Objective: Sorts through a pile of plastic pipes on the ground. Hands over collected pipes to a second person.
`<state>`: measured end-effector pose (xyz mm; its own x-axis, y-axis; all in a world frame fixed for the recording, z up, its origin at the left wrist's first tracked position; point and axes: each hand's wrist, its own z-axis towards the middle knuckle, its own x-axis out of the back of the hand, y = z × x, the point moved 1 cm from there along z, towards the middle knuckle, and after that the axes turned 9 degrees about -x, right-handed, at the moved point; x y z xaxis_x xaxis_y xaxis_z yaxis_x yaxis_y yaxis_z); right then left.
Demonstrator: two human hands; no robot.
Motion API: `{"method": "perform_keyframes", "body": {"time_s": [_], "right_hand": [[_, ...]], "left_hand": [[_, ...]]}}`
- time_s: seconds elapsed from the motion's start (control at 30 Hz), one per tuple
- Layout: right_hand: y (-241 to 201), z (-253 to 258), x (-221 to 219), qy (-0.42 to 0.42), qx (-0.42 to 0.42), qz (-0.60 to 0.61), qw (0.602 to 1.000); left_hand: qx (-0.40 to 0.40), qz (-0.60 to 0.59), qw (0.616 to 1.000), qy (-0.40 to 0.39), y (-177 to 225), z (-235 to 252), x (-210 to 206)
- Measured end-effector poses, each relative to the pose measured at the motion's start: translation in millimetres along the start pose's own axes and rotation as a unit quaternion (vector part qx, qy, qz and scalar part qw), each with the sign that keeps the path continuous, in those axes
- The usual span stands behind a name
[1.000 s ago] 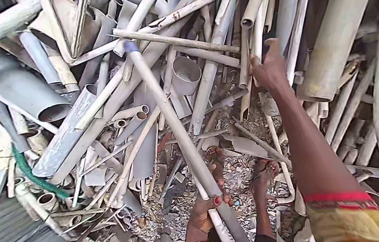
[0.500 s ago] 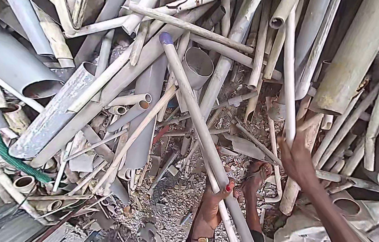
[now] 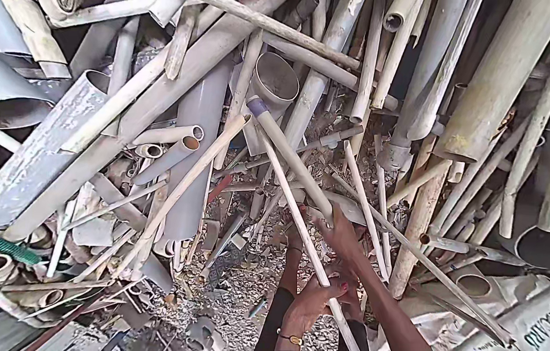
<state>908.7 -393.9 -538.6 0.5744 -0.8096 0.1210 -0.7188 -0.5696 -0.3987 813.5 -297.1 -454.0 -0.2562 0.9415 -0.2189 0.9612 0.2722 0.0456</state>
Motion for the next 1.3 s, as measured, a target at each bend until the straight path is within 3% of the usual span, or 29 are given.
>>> {"method": "perform_keyframes", "body": {"time_s": [0.07,0.17,0.3,0.37,0.5,0.57,0.63,0.67,0.73,0.8,0.93,1.0,1.07,1.13,1.2,1.3], "right_hand": [[-0.3,22.1,5.3,0.030,-0.043,-0.011,0.999],[14.8,6.2,7.3,0.069,-0.049,-0.042,0.996],[63.8,-50.4,1.7,0.048,-0.043,-0.030,0.997],[88.9,-78.9,-12.6,0.039,-0.020,-0.030,0.999],[123.2,-116.5,-31.6,0.036,-0.006,-0.035,0.999],[119.2,-115.4,-18.9,-0.050,-0.033,-0.051,0.997],[98.6,-107.5,2.7,-0.151,-0.021,-0.044,0.987],[84.3,-106.0,10.0,-0.150,0.017,-0.022,0.988],[45.3,-103.1,15.7,-0.048,0.140,0.056,0.987],[-10.9,-102.5,20.9,0.021,0.219,0.123,0.968],[-112.7,-92.0,-4.2,0.124,0.228,0.011,0.966],[-140.4,-77.0,-27.4,0.168,0.225,-0.070,0.957],[-150.3,-63.4,-41.4,0.214,0.252,-0.069,0.941],[-153.9,-61.6,-41.1,0.175,0.258,-0.019,0.950],[-151.9,-63.1,-36.5,0.119,0.253,0.014,0.960],[-150.8,-60.7,-26.3,0.019,0.232,0.032,0.972]], "left_hand": [[-0.058,-0.041,0.996,0.059,6.1,1.3,1.2],[-0.211,-0.086,0.951,0.208,11.5,11.3,24.1],[-0.219,-0.150,0.929,0.258,29.7,4.8,30.2],[-0.231,-0.169,0.935,0.211,30.6,-1.3,25.7],[-0.346,-0.254,0.902,-0.041,20.4,-4.7,24.9],[-0.362,-0.255,0.890,-0.108,19.5,-0.9,25.2],[-0.357,-0.276,0.885,-0.119,20.8,2.3,24.9],[-0.351,-0.285,0.885,-0.110,20.2,2.4,25.8],[-0.336,-0.287,0.895,-0.054,21.4,0.4,24.7],[-0.305,-0.256,0.916,0.058,24.3,-4.6,20.2],[-0.283,-0.139,0.932,0.179,23.9,-20.4,3.8],[-0.273,-0.140,0.935,0.175,28.6,-17.0,-6.3],[-0.249,-0.131,0.939,0.196,54.0,-14.5,-17.1],[-0.224,-0.113,0.948,0.196,59.8,-6.1,-12.2],[-0.253,-0.151,0.935,0.196,39.5,2.8,-2.2],[-0.316,-0.247,0.911,0.090,19.1,-1.9,12.2]]}}
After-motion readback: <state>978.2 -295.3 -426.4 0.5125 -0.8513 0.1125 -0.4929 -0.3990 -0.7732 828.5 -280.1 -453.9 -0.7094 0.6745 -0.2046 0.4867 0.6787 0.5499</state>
